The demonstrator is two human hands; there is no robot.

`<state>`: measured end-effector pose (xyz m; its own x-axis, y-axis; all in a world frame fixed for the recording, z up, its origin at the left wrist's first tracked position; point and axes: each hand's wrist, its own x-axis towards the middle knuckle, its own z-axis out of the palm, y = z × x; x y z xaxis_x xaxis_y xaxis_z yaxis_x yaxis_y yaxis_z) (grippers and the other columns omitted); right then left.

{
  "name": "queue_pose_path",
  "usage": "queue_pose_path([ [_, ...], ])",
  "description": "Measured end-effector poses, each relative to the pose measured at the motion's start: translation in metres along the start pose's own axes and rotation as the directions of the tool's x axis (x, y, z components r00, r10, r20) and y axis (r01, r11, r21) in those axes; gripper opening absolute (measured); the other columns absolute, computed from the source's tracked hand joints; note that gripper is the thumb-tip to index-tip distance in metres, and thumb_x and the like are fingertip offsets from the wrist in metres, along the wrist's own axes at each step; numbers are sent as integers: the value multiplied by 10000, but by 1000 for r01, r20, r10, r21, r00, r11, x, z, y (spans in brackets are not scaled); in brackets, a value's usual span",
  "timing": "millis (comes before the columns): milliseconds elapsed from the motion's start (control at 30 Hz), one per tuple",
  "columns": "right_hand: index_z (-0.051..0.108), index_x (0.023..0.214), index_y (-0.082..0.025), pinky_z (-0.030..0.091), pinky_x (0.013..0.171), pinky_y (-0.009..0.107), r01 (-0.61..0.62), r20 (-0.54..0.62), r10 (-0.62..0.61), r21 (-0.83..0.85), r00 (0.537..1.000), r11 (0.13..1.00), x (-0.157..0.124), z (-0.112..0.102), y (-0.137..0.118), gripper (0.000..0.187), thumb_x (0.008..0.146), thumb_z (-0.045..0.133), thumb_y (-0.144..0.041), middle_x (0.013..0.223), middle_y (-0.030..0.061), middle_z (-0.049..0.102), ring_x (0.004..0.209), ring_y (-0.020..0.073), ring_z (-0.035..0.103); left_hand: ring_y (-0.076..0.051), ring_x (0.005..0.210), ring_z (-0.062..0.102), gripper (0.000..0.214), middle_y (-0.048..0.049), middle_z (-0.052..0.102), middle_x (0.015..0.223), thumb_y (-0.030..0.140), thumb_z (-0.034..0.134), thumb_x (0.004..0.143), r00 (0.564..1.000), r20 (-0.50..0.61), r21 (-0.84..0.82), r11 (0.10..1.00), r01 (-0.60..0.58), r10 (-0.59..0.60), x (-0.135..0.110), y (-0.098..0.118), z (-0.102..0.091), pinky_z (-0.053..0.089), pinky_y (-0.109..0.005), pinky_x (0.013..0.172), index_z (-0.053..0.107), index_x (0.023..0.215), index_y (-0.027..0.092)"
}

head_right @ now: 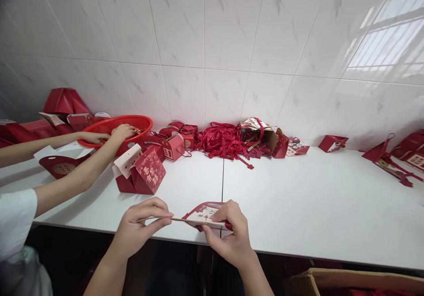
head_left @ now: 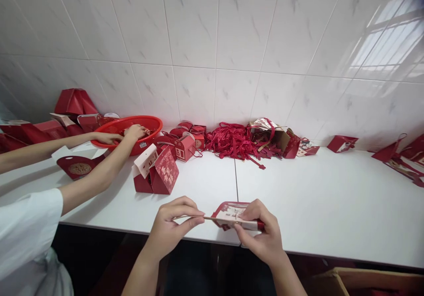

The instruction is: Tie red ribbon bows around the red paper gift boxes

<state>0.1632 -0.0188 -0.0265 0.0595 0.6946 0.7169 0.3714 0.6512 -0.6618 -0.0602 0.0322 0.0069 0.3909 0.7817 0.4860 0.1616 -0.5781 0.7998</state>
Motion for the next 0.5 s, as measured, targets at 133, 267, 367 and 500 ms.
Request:
queue_pose_path([
  [133, 482, 789, -232, 412, 585, 319, 113, 121, -117, 40, 986, 993, 2, -3, -17, 249, 686, 683, -127, 698, -1, 578, 618, 158, 527, -146, 610, 616, 230, 1, 644, 640, 206, 726, 718, 996, -84, -268, 963, 0, -23, 13, 14, 7, 508, -255, 607, 668, 941, 214],
  [267, 490, 807, -234, 405, 587, 313, 152, 101, -159, 71, 982, 986, 1, -3, -28, 263, 673, 683, -114, 689, -10, 576, 601, 150, 528, -124, 576, 589, 412, 36, 604, 631, 234, 683, 765, 992, 11, -359, 925, 122, -127, 19, 25, 25, 497, -241, 598, 513, 1140, 228],
  [367, 490, 807, -235, 399, 587, 314, 156, 98, -160, 53, 982, 986, -1, -6, -28, 261, 675, 680, -114, 687, -10, 578, 600, 152, 526, -143, 670, 620, 115, -22, 644, 718, 258, 556, 859, 991, 78, -257, 959, 124, -107, 15, 29, 28, 502, -246, 643, 633, 914, 193],
  [500, 487, 806, -235, 394, 596, 320, 148, 102, -150, 26, 983, 989, -1, -10, -26, 263, 676, 682, -116, 697, -8, 583, 611, 156, 527, -164, 761, 642, 152, -56, 682, 839, 222, 537, 867, 981, 180, -187, 977, 104, -70, 9, 28, 25, 511, -251, 680, 674, 927, 197],
])
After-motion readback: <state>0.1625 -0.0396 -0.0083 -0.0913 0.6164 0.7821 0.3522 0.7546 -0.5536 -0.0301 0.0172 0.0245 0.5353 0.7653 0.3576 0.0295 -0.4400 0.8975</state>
